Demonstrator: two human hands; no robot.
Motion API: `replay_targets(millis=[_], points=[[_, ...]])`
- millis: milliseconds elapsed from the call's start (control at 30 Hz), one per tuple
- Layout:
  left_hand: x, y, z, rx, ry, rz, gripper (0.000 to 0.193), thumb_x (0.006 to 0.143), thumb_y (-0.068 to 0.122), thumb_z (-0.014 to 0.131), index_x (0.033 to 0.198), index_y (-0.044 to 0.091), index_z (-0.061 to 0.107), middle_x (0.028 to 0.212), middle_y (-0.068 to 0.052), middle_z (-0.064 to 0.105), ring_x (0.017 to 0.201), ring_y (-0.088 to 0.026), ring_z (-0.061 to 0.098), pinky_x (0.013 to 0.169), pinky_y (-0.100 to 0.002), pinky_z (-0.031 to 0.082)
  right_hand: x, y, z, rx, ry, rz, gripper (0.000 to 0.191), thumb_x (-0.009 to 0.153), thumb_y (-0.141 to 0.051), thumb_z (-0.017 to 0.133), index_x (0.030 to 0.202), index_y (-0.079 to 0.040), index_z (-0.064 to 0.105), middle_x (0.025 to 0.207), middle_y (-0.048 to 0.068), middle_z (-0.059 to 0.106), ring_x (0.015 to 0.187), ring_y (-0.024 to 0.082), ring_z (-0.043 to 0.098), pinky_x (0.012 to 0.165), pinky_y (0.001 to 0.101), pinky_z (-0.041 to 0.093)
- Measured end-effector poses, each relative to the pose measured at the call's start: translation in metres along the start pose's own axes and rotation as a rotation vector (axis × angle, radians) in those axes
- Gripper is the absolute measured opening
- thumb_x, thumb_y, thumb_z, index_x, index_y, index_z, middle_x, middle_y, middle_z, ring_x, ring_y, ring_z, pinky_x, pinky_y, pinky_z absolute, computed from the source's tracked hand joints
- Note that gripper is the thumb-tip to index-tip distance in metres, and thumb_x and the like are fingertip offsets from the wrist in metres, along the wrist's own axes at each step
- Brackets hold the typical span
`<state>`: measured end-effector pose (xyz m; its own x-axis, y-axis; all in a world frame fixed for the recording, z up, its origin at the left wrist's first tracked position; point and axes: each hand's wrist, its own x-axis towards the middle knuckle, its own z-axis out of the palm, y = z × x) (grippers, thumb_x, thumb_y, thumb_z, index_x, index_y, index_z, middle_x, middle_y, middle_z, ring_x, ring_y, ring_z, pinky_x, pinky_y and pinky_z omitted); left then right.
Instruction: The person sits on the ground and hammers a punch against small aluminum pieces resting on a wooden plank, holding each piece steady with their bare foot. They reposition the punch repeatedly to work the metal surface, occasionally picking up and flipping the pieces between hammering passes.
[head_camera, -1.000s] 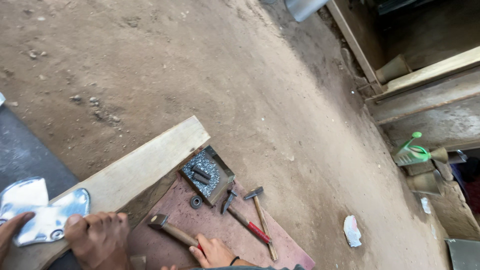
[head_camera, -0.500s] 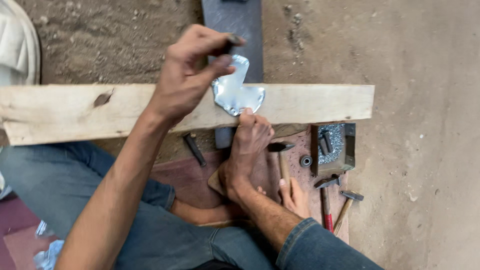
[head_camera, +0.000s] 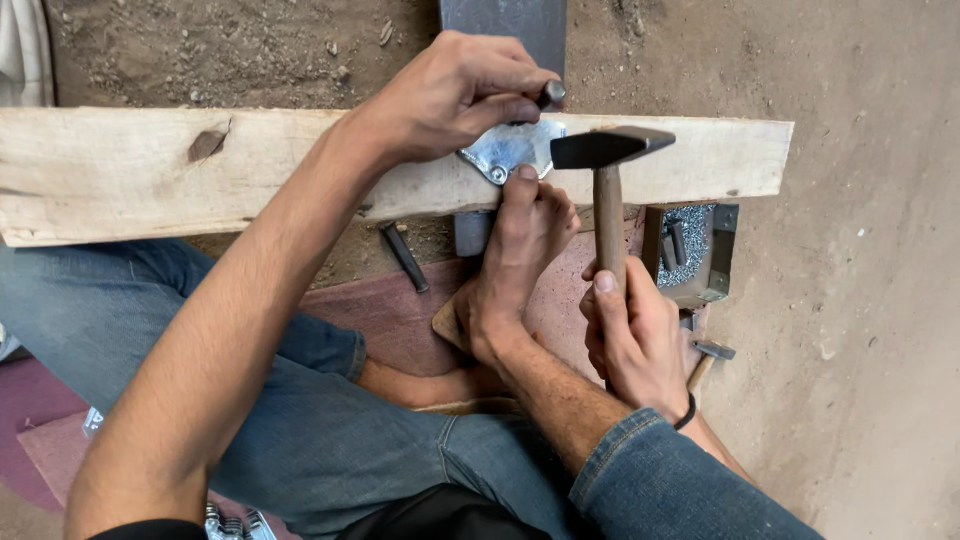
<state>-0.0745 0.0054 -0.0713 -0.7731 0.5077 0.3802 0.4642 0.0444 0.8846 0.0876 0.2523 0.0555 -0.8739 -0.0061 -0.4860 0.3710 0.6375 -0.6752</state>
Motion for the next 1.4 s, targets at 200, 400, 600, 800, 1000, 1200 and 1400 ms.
replay_targets(millis=[200, 400, 600, 800, 1000, 1200, 1400], points=[[-0.005, -0.009, 0.004, 0.041, 0.027, 0.069, 0.029, 0.099, 0.003, 0.075, 0.127, 0.005, 0.074, 0.111, -0.012, 0.073, 0.095, -0.026, 0.073, 0.080, -0.036, 0.057, 0.000, -0.010, -0.020, 0.285, 0.038, -0.363, 0.027, 0.116, -0.032, 0.043, 0.117, -0.007, 0.054, 0.069, -0.003, 0.050, 0.043, 0.004, 0.043, 0.037, 0.0233, 0.037], [-0.010, -0.015, 0.006, 0.057, 0.022, 0.100, 0.028, 0.100, 0.004, 0.077, 0.128, 0.005, 0.074, 0.106, -0.013, 0.071, 0.093, -0.028, 0.070, 0.079, -0.039, 0.055, 0.010, -0.016, -0.018, 0.279, 0.074, -0.347, 0.024, 0.118, -0.031, 0.040, 0.114, -0.008, 0.048, 0.069, -0.002, 0.049, 0.047, 0.004, 0.044, 0.037, 0.0224, 0.038], [-0.013, -0.015, 0.008, 0.019, 0.009, 0.051, 0.026, 0.102, 0.007, 0.076, 0.128, 0.007, 0.074, 0.102, -0.010, 0.071, 0.090, -0.023, 0.070, 0.076, -0.037, 0.054, 0.011, -0.026, -0.012, 0.164, 0.027, -0.328, 0.027, 0.117, -0.033, 0.038, 0.111, -0.010, 0.051, 0.066, -0.003, 0.047, 0.040, 0.003, 0.043, 0.035, 0.0219, 0.038], [-0.015, -0.022, 0.012, 0.025, 0.003, 0.068, 0.025, 0.102, 0.010, 0.076, 0.126, 0.006, 0.074, 0.097, -0.009, 0.070, 0.085, -0.021, 0.068, 0.073, -0.036, 0.052, 0.016, -0.027, -0.007, 0.118, -0.060, -0.243, 0.028, 0.116, -0.033, 0.038, 0.109, -0.009, 0.050, 0.067, -0.002, 0.048, 0.045, 0.006, 0.044, 0.035, 0.0237, 0.039], [-0.018, -0.026, 0.018, -0.004, -0.036, -0.047, 0.022, 0.109, 0.013, 0.070, 0.130, 0.007, 0.072, 0.098, -0.008, 0.072, 0.087, -0.019, 0.070, 0.074, -0.035, 0.055, 0.016, -0.017, -0.009, 0.173, 0.034, -0.359, 0.029, 0.122, -0.036, 0.036, 0.116, -0.010, 0.047, 0.067, -0.002, 0.046, 0.043, 0.004, 0.042, 0.038, 0.0232, 0.037], [-0.016, -0.022, 0.019, -0.067, -0.069, -0.072, 0.024, 0.106, 0.013, 0.067, 0.129, 0.008, 0.071, 0.098, -0.010, 0.075, 0.087, -0.020, 0.073, 0.073, -0.036, 0.055, 0.017, -0.006, -0.009, 0.108, 0.035, -0.365, 0.033, 0.120, -0.039, 0.039, 0.115, -0.009, 0.053, 0.065, -0.002, 0.047, 0.043, 0.004, 0.041, 0.037, 0.0232, 0.037], [-0.018, -0.028, 0.024, -0.044, -0.041, -0.059, 0.022, 0.107, 0.016, 0.067, 0.128, 0.008, 0.071, 0.100, -0.009, 0.076, 0.090, -0.020, 0.074, 0.076, -0.035, 0.058, 0.015, -0.010, -0.009, 0.074, -0.018, -0.233, 0.035, 0.119, -0.040, 0.041, 0.106, -0.009, 0.051, 0.068, -0.001, 0.049, 0.048, 0.007, 0.045, 0.038, 0.0244, 0.037]])
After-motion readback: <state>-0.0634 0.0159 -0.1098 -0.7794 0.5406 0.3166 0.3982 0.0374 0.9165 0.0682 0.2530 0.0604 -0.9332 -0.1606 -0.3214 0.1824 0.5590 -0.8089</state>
